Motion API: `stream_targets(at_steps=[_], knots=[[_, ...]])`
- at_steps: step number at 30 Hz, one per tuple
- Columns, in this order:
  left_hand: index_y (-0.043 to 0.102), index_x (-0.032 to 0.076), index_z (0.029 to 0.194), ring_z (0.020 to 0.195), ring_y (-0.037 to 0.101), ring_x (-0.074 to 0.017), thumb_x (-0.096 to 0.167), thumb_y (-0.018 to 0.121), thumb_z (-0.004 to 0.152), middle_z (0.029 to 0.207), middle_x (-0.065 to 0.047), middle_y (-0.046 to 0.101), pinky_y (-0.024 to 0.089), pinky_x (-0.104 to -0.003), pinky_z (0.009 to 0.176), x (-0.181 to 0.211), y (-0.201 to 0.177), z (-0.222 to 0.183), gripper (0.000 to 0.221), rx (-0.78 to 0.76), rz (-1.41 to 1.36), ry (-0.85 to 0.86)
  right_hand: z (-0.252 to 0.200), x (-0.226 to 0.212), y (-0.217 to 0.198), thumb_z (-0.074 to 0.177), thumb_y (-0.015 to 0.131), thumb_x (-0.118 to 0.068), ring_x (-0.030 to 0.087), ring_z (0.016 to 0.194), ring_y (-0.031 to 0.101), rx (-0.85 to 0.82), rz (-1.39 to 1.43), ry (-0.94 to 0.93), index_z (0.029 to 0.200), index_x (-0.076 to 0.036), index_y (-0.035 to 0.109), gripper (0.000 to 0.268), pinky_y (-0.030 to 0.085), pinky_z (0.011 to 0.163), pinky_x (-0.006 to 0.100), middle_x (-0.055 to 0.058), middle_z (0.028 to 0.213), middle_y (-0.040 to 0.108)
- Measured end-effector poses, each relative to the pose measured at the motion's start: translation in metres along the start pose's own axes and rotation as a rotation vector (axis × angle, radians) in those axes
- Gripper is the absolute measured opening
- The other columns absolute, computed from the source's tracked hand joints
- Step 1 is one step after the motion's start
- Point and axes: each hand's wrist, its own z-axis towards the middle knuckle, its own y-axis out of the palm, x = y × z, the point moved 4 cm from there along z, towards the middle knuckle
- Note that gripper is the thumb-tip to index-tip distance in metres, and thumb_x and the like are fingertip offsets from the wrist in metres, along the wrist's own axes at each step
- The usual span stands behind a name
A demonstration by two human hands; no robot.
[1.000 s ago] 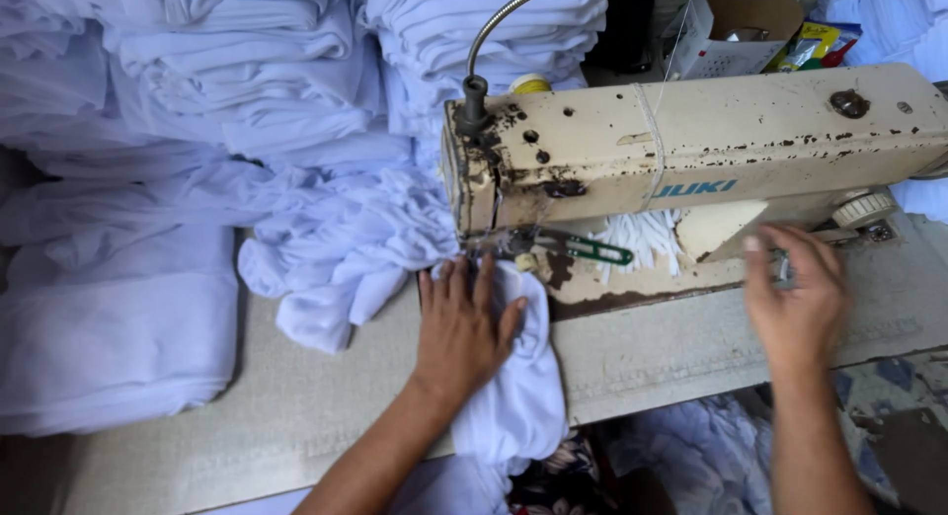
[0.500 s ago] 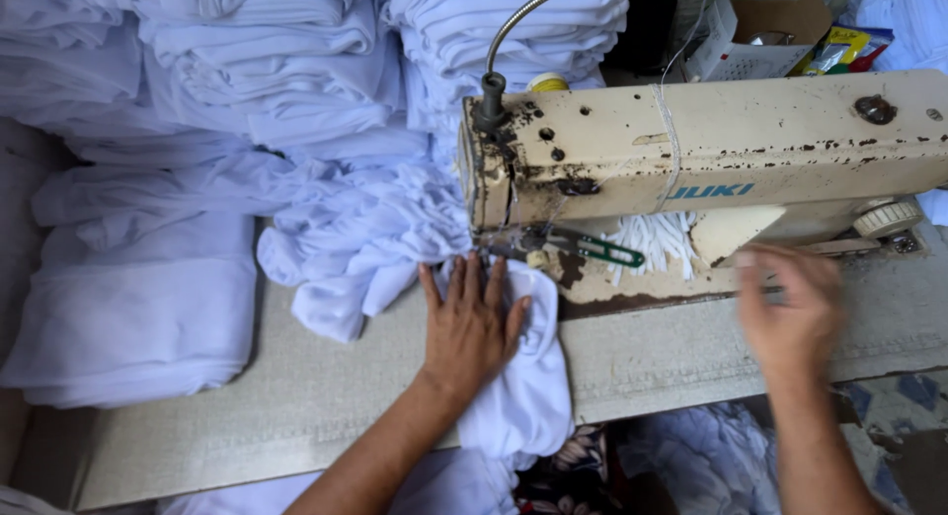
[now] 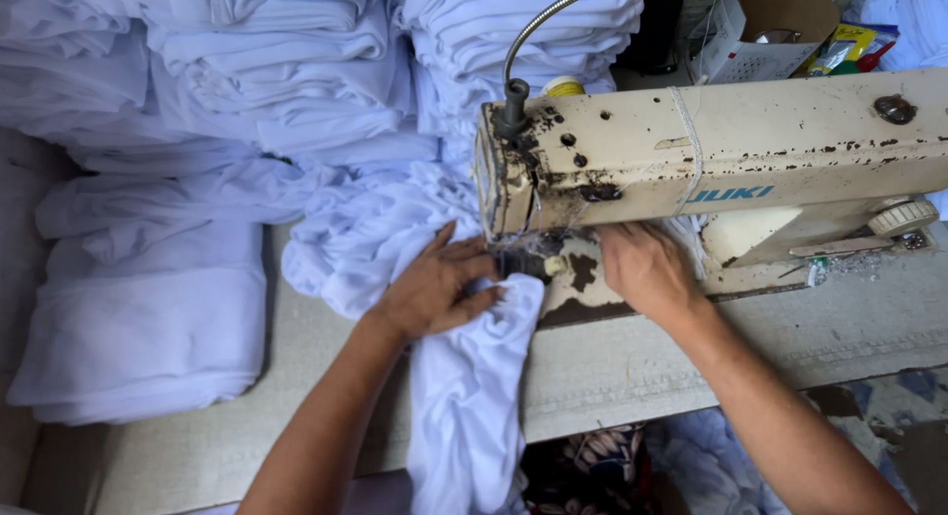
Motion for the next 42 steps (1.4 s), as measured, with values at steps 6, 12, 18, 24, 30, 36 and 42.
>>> stream_targets(at_steps=[6,12,18,24,30,36,42], knots=[[0.081,0.025,0.088,0.126,0.063,-0.0356,0.033,0.084,0.073,0.12,-0.013,0.074,0.026,-0.063,0.118,-0.011,-0.004,0.014,0.017,-0.048,-0.237,-0.191,0.001,-0.048,-0.005,0.092,0.062,-0.031,0.034,0.068,0.073,-0.105,-0.058,0.016,0.102,-0.012,0.069,0.023,0.058,0.056,0.048,0.01,0.083,0.071],[0.082,0.043,0.089,0.13,0.057,-0.0287,0.042,0.086,0.066,0.12,-0.007,0.073,0.019,-0.059,0.122,-0.013,0.001,0.024,0.023,-0.186,-0.237,-0.296,0.008,-0.067,0.01,0.09,0.062,-0.043,0.038,0.057,0.071,-0.159,-0.03,-0.031,0.089,-0.015,0.073,0.029,0.056,0.05,0.053,0.011,0.064,0.068],[0.082,0.041,0.094,0.129,0.057,-0.0293,0.038,0.086,0.067,0.119,-0.005,0.073,0.018,-0.063,0.12,-0.006,-0.004,0.023,0.027,-0.136,-0.268,-0.256,0.011,-0.063,0.03,0.091,0.06,-0.045,0.036,0.053,0.071,-0.139,-0.078,-0.018,0.085,-0.021,0.075,0.029,0.057,0.051,0.05,0.011,0.054,0.067],[0.08,0.027,0.107,0.117,0.066,-0.0385,0.029,0.088,0.063,0.118,-0.014,0.073,0.047,-0.053,0.103,0.001,-0.07,0.008,0.044,0.085,-0.045,-0.268,0.007,-0.034,0.005,0.086,0.06,-0.045,0.034,0.08,0.074,-0.36,-0.085,0.173,0.101,-0.02,0.068,0.03,0.059,0.068,0.048,0.009,0.077,0.072],[0.045,0.029,0.154,0.152,0.022,-0.0496,0.071,0.09,0.048,0.163,-0.026,0.032,0.015,-0.068,0.121,-0.003,-0.146,-0.023,0.123,-0.052,0.416,-0.874,-0.015,-0.038,-0.053,0.077,0.081,-0.04,0.04,0.106,0.063,-0.133,0.049,0.079,0.142,-0.016,0.057,0.073,0.053,0.086,0.051,0.015,0.117,0.061],[0.065,0.012,0.119,0.11,0.067,-0.0426,0.049,0.091,0.06,0.112,-0.02,0.069,0.051,-0.053,0.098,-0.013,-0.084,-0.068,0.074,0.174,0.398,-0.628,-0.047,-0.061,-0.069,0.079,0.083,-0.029,0.038,0.109,0.065,-0.12,0.35,0.116,0.142,-0.011,0.059,0.069,0.054,0.092,0.046,0.016,0.118,0.064],[0.06,0.017,0.109,0.095,0.065,-0.0394,0.036,0.081,0.055,0.099,-0.01,0.063,0.053,-0.051,0.077,0.055,-0.106,-0.142,0.061,0.388,0.397,-0.709,-0.049,-0.105,-0.1,0.088,0.075,-0.019,0.021,0.094,0.073,-0.078,0.734,0.012,0.125,-0.009,0.069,0.039,0.061,0.08,0.032,0.007,0.104,0.071]])
